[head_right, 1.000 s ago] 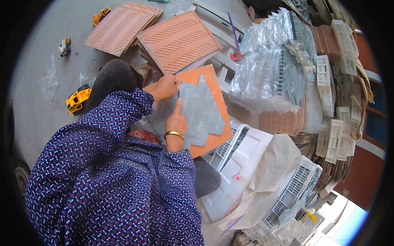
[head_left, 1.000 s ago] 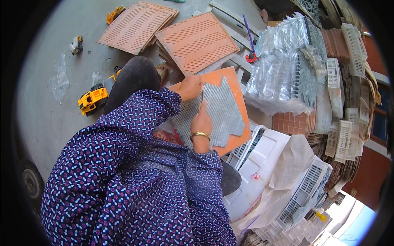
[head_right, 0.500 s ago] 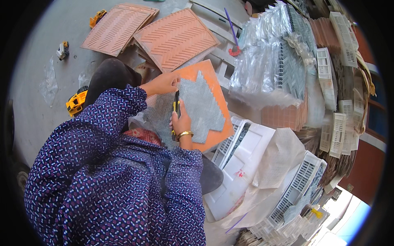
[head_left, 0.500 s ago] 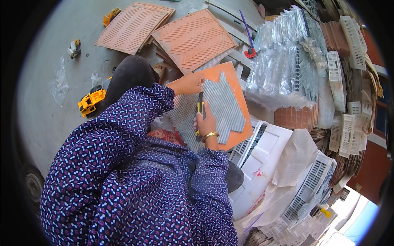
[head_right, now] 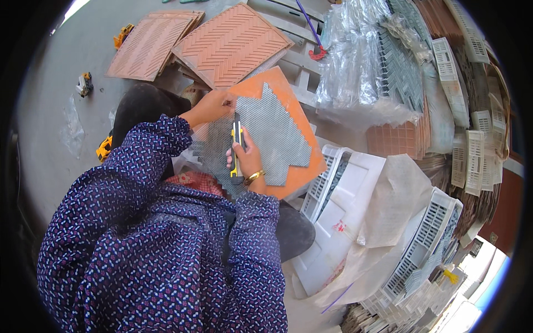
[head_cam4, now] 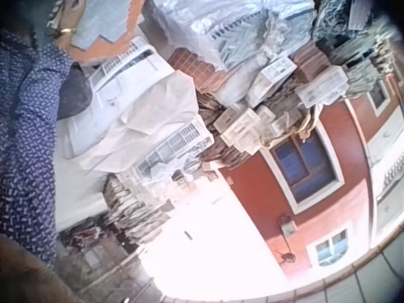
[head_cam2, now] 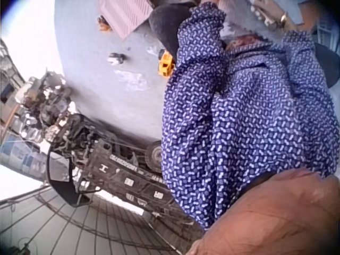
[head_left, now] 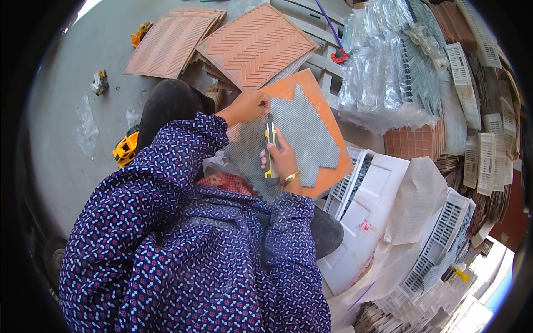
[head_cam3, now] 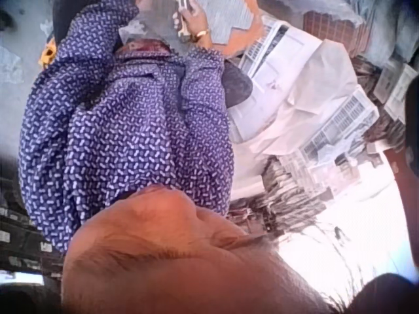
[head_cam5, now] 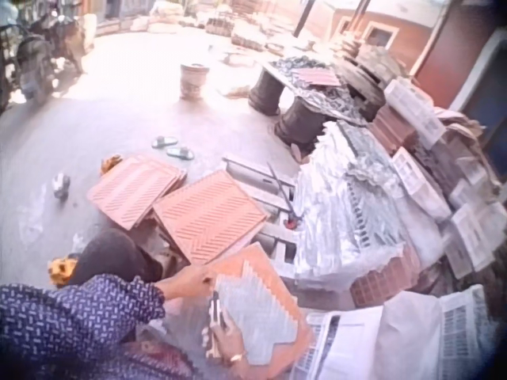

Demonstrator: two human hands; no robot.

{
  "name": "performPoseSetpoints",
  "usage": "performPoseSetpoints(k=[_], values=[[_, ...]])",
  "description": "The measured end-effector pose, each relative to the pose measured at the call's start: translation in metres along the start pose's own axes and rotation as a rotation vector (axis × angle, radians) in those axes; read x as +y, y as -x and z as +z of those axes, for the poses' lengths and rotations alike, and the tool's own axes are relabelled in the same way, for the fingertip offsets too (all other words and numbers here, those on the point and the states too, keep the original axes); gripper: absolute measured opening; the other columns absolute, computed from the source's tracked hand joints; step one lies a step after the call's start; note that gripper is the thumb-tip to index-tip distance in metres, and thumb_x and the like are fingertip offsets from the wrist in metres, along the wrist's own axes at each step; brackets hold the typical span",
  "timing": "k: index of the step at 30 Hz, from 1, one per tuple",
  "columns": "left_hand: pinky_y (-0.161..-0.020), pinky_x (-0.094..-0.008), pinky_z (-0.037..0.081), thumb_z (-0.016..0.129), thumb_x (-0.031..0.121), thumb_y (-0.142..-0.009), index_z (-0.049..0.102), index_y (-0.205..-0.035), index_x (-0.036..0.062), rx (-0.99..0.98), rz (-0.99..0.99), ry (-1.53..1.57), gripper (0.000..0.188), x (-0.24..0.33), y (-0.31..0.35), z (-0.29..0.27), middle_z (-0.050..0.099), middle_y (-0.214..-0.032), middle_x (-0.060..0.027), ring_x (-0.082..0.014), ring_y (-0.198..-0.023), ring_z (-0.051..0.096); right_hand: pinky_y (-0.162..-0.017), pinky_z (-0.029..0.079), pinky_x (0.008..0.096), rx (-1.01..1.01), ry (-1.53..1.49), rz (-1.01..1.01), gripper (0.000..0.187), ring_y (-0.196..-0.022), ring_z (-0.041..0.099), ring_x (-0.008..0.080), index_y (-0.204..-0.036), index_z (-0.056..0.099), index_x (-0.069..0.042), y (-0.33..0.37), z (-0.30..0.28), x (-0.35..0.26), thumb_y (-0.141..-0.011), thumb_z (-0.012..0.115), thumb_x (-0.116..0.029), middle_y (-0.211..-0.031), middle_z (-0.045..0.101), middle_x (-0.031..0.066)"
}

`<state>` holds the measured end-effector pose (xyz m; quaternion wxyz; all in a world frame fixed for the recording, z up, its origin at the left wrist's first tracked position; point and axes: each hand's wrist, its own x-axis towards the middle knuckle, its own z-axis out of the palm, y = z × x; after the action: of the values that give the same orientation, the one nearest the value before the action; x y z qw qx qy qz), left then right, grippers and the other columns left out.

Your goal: The person sits on the floor and uses a utility knife to cut a gray patterned tile placed on an orange board. They score and snap the tile, then place the cut piece into a plastic bag.

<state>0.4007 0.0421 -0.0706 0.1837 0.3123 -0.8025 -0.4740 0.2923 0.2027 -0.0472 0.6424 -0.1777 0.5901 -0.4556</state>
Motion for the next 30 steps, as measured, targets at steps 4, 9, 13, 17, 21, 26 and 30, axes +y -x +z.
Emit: performPoseSetpoints(k=[4,9,13,17,21,26,30], values=[[-0.056,-0.0311,0.042,0.059,0.005,-0.066,0.056,-0.072,0.0005,-0.014,-0.032,-0.013,0.007,0.004,-0.001,-0.001,0.055,-0.063,-0.0121,-0.024,-0.059,0.054,-0.043,0.046,0.0261,0.083,0.207,-0.052,0.057,-0.047,0.052,0.0118,-0.135,0.024,-0.013,-0.003,0.01,-0.002,-0.083,0.044,-0.006,-0.062,0.053,0.0068],[-0.058,-0.0314,0.043,0.059,0.008,-0.067,0.059,-0.072,0.0017,-0.026,-0.075,0.005,0.008,-0.003,-0.002,0.0,0.058,-0.066,-0.0118,-0.0245,-0.062,0.056,-0.041,0.046,0.0263,0.146,0.266,-0.053,0.057,-0.043,0.052,0.012,-0.135,0.025,-0.013,-0.003,0.022,0.0,-0.082,0.043,-0.005,-0.058,0.053,0.0055],[-0.058,-0.0278,0.04,0.06,0.0,-0.066,0.055,-0.07,-0.0008,-0.045,-0.079,0.079,0.007,-0.005,-0.001,-0.001,0.053,-0.062,-0.0065,-0.0148,-0.06,0.05,-0.043,0.047,0.0263,0.197,0.369,-0.07,0.055,-0.047,0.054,0.0117,-0.135,0.026,-0.013,0.005,0.038,0.015,-0.083,0.043,-0.006,-0.06,0.055,0.006],[-0.058,-0.0273,0.04,0.06,0.0,-0.067,0.055,-0.07,-0.0004,-0.092,-0.016,0.054,0.006,-0.008,-0.008,-0.002,0.052,-0.062,-0.006,-0.0149,-0.06,0.05,-0.042,0.047,0.027,0.241,0.273,-0.111,0.056,-0.046,0.053,0.0124,-0.135,0.024,-0.012,-0.007,0.047,0.014,-0.083,0.043,-0.006,-0.06,0.055,0.0063],[-0.057,-0.0274,0.04,0.06,0.001,-0.067,0.055,-0.07,-0.0003,-0.08,-0.043,0.043,0.006,-0.006,-0.008,-0.005,0.053,-0.063,-0.0063,-0.0158,-0.06,0.05,-0.04,0.046,0.0276,0.242,0.352,-0.086,0.055,-0.044,0.053,0.0125,-0.135,0.024,-0.011,-0.012,0.052,0.01,-0.083,0.043,-0.005,-0.059,0.055,0.0062],[-0.058,-0.0277,0.04,0.06,0.002,-0.068,0.055,-0.071,-0.0006,-0.058,-0.024,0.006,0.007,-0.007,-0.008,-0.009,0.053,-0.064,-0.0073,-0.0164,-0.06,0.05,-0.04,0.046,0.0277,0.198,0.295,-0.086,0.055,-0.044,0.054,0.0134,-0.134,0.024,-0.01,-0.008,0.066,0.015,-0.083,0.043,-0.005,-0.058,0.055,0.0069],[-0.059,-0.0271,0.041,0.06,0.002,-0.068,0.056,-0.072,0.0003,-0.049,-0.005,-0.005,0.006,-0.001,-0.007,-0.008,0.054,-0.065,-0.0067,-0.0156,-0.061,0.051,-0.039,0.045,0.0275,0.219,0.211,-0.095,0.055,-0.043,0.053,0.0133,-0.134,0.024,-0.011,-0.017,0.071,0.009,-0.083,0.042,-0.003,-0.057,0.053,0.0063]])
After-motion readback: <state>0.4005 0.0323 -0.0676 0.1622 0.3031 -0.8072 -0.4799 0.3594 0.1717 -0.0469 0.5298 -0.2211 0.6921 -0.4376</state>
